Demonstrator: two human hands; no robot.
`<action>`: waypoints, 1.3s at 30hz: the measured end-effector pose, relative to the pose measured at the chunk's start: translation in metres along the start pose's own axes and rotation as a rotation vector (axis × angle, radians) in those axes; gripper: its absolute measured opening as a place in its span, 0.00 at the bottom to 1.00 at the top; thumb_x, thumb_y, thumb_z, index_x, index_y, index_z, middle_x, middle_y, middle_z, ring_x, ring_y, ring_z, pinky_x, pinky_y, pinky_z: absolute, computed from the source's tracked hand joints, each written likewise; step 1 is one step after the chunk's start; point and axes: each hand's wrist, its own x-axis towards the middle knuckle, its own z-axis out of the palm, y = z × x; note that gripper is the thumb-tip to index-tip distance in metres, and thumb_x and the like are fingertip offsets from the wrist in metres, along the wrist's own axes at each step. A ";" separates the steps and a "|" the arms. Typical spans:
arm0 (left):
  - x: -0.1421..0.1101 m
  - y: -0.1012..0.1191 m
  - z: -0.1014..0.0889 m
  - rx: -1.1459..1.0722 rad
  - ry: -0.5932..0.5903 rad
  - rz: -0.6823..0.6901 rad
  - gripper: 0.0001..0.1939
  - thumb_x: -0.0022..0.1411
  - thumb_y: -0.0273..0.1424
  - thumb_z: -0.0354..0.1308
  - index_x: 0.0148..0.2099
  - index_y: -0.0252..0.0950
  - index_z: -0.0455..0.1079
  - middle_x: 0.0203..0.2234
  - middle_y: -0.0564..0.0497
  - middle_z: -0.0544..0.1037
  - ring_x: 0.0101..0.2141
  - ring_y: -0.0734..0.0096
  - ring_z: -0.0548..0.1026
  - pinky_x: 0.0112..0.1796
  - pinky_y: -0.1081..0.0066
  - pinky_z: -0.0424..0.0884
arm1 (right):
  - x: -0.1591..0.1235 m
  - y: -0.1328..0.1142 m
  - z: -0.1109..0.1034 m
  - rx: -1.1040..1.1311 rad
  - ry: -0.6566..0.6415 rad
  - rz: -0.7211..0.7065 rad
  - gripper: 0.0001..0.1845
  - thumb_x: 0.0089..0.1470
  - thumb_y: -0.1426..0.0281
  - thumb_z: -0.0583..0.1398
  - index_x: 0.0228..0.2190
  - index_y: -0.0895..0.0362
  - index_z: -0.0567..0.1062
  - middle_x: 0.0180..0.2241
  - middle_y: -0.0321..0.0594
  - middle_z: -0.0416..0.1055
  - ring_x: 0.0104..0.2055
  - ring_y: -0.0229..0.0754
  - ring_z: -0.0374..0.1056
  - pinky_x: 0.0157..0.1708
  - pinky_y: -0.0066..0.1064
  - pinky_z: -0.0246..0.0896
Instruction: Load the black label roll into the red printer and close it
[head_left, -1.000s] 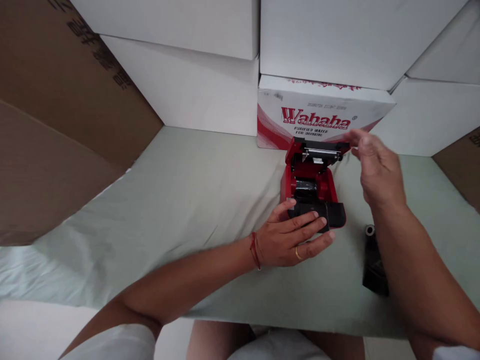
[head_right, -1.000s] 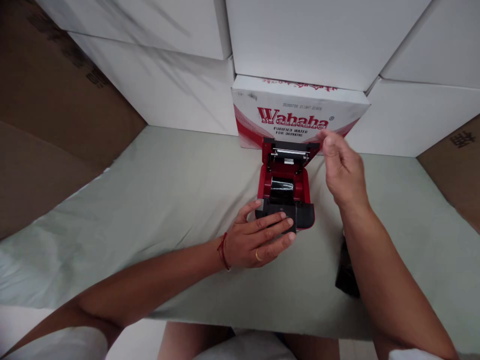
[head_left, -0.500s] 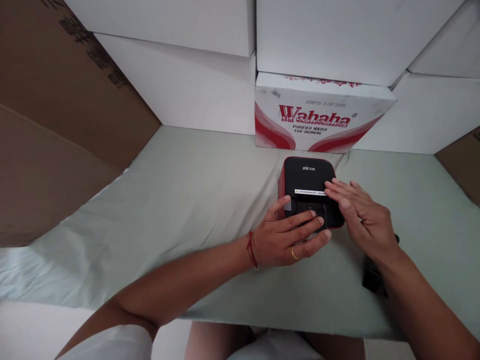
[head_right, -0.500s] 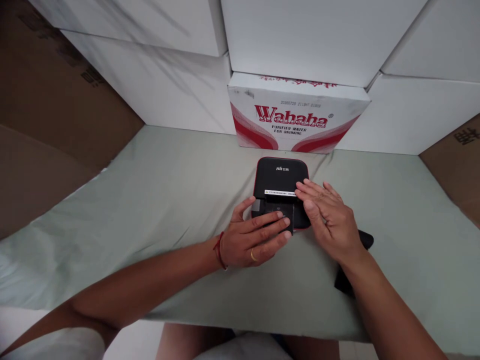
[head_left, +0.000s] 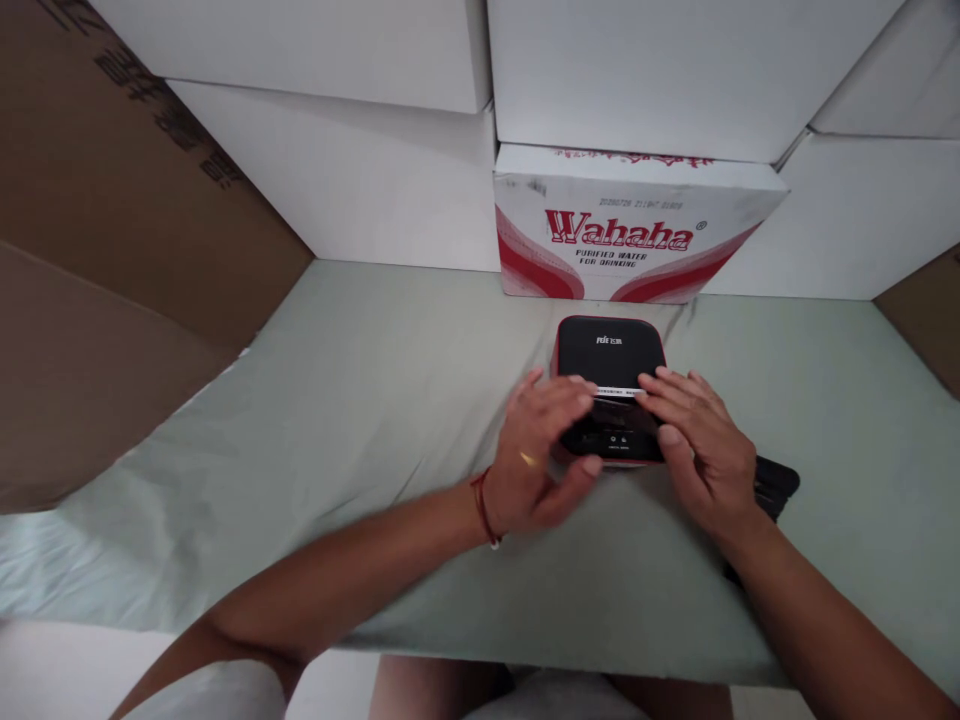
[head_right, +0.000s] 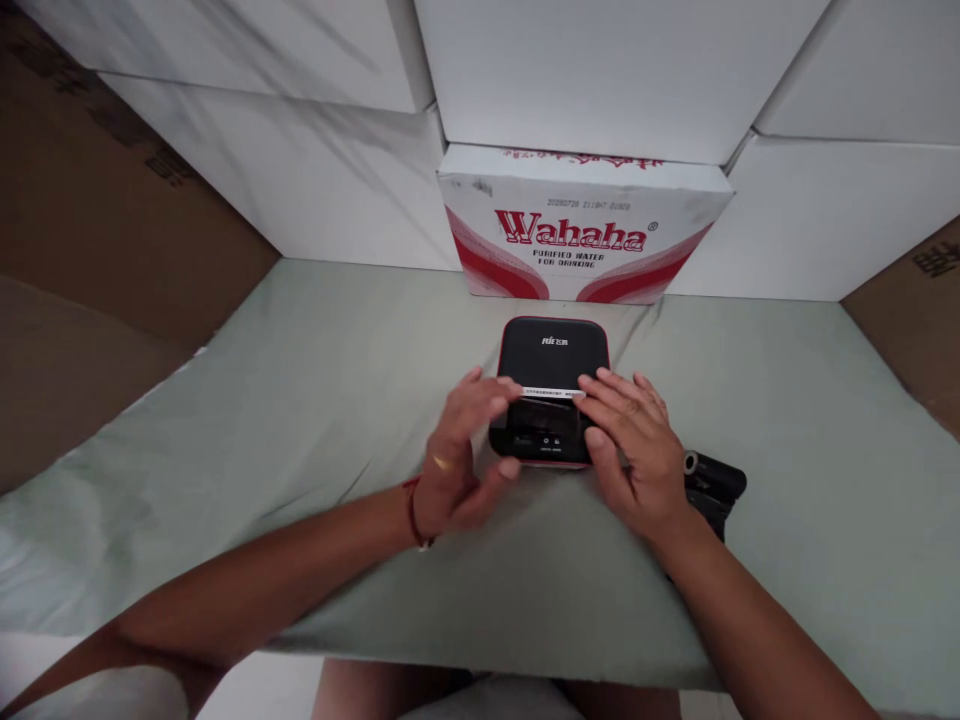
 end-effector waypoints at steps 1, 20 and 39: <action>0.002 -0.004 -0.003 -0.050 0.041 -0.119 0.32 0.78 0.43 0.58 0.79 0.50 0.59 0.67 0.43 0.78 0.70 0.54 0.75 0.76 0.45 0.61 | -0.002 -0.001 0.000 0.015 -0.012 -0.055 0.20 0.74 0.67 0.58 0.60 0.46 0.83 0.61 0.43 0.84 0.67 0.54 0.78 0.77 0.61 0.59; 0.003 -0.045 0.007 -0.848 -0.108 -0.663 0.55 0.66 0.44 0.72 0.83 0.60 0.44 0.86 0.56 0.45 0.85 0.52 0.41 0.83 0.48 0.40 | -0.001 -0.017 0.000 0.079 0.047 -0.314 0.19 0.71 0.71 0.60 0.58 0.55 0.85 0.48 0.46 0.89 0.53 0.53 0.81 0.52 0.49 0.80; 0.006 -0.045 0.012 -0.307 0.001 -0.907 0.14 0.77 0.35 0.55 0.59 0.39 0.75 0.58 0.42 0.83 0.61 0.55 0.80 0.66 0.51 0.72 | 0.149 -0.030 0.034 -0.671 -1.006 0.193 0.15 0.62 0.74 0.64 0.48 0.57 0.86 0.50 0.58 0.86 0.49 0.62 0.83 0.38 0.41 0.72</action>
